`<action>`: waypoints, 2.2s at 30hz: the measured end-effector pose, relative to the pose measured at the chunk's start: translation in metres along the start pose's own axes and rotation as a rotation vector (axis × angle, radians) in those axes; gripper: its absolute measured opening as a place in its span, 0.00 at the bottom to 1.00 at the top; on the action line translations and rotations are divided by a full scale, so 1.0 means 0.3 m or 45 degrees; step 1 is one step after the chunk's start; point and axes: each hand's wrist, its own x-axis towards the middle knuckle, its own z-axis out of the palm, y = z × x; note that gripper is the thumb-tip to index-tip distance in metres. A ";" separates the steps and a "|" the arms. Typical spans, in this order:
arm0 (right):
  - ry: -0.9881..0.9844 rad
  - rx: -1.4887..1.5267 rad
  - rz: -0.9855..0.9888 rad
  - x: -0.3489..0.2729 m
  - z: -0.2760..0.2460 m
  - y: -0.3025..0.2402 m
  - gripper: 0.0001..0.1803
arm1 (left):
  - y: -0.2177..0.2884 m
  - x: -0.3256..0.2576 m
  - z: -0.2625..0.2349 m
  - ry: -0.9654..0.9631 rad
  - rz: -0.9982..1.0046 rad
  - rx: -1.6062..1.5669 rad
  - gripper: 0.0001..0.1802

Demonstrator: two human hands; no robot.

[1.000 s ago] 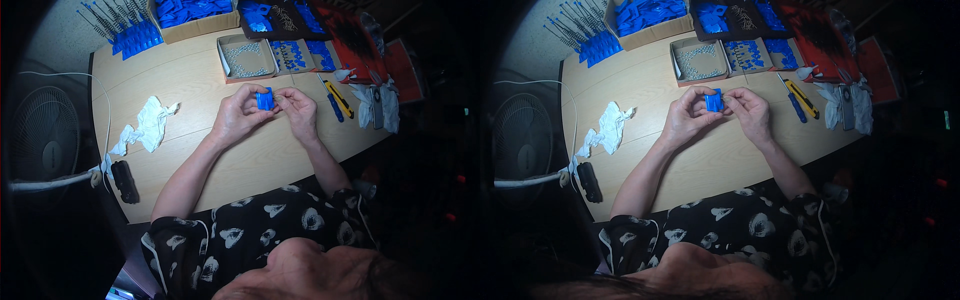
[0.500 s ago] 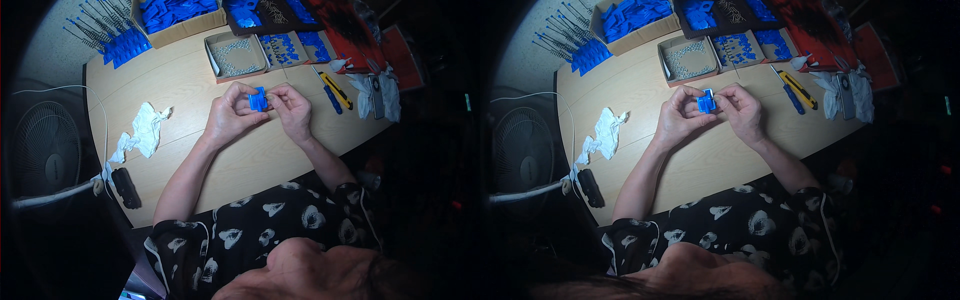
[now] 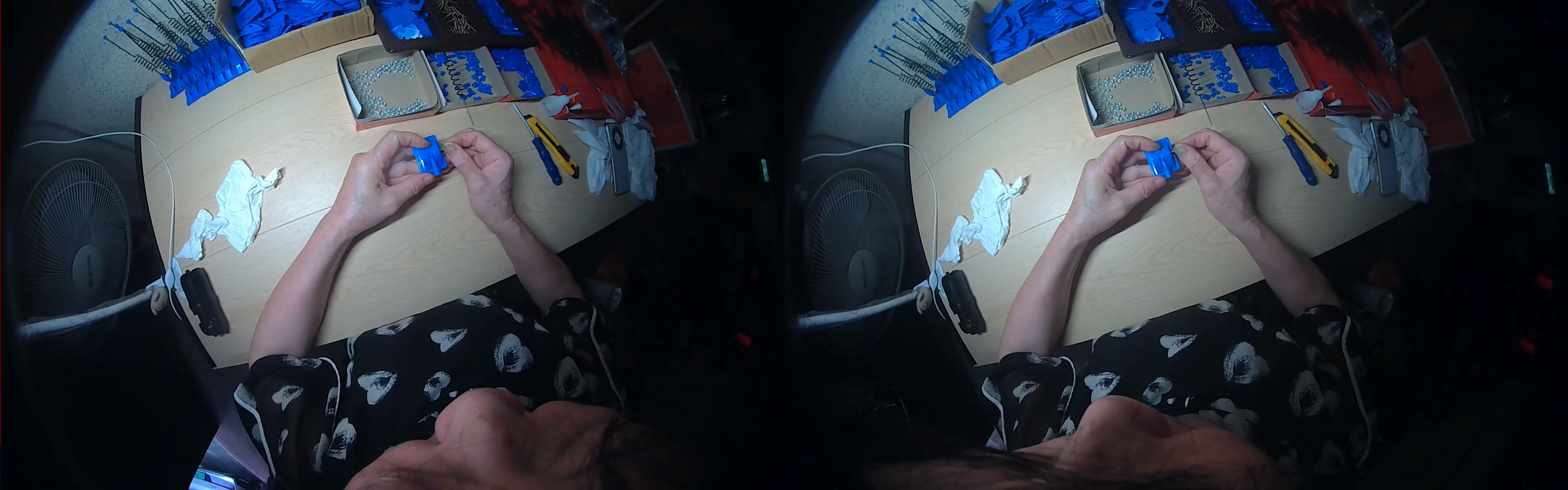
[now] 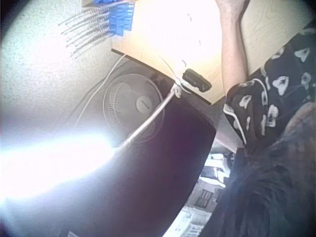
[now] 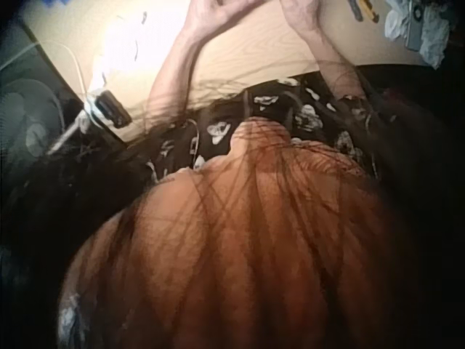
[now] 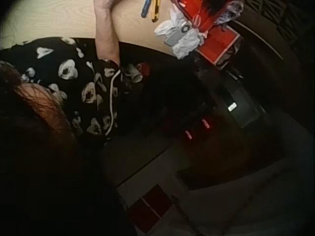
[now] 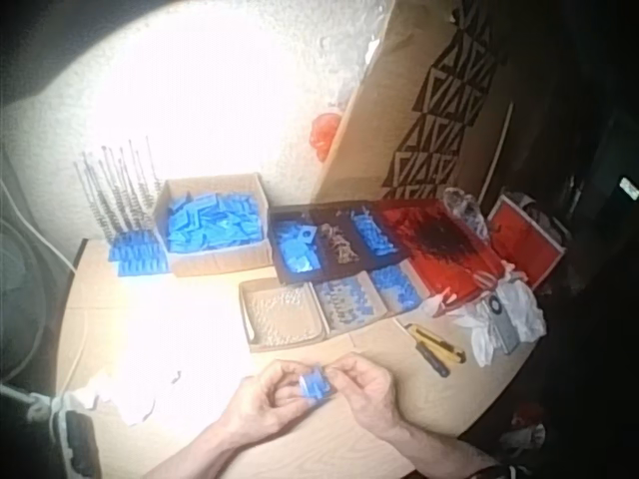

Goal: The person applies glue to a plastic piece with a bottle, wipes it with a paper towel, fits a spring and metal pin into the plastic components, and fastens the assembled part with a screwdriver.

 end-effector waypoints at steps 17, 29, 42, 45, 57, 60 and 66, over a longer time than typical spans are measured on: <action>-0.066 0.019 0.021 -0.005 0.000 0.001 0.07 | -0.018 0.002 -0.007 0.049 -0.008 0.129 0.14; -0.032 0.028 0.002 0.000 0.006 0.005 0.07 | -0.026 0.005 -0.004 0.095 0.015 -0.033 0.12; -0.223 0.386 0.333 0.030 -0.074 -0.007 0.10 | -0.024 0.005 -0.009 0.046 0.030 -0.156 0.12; -0.266 0.515 0.394 0.034 -0.081 -0.003 0.10 | -0.026 0.002 -0.006 0.059 0.061 -0.119 0.11; -0.351 0.316 0.401 0.033 -0.091 -0.025 0.13 | -0.032 -0.006 -0.002 0.030 0.127 -0.042 0.12; -0.363 0.338 0.396 0.033 -0.089 -0.026 0.13 | -0.037 -0.002 0.001 0.037 0.147 -0.019 0.15; -0.339 0.316 0.385 0.032 -0.087 -0.040 0.09 | -0.023 0.002 0.012 0.065 0.120 -0.034 0.17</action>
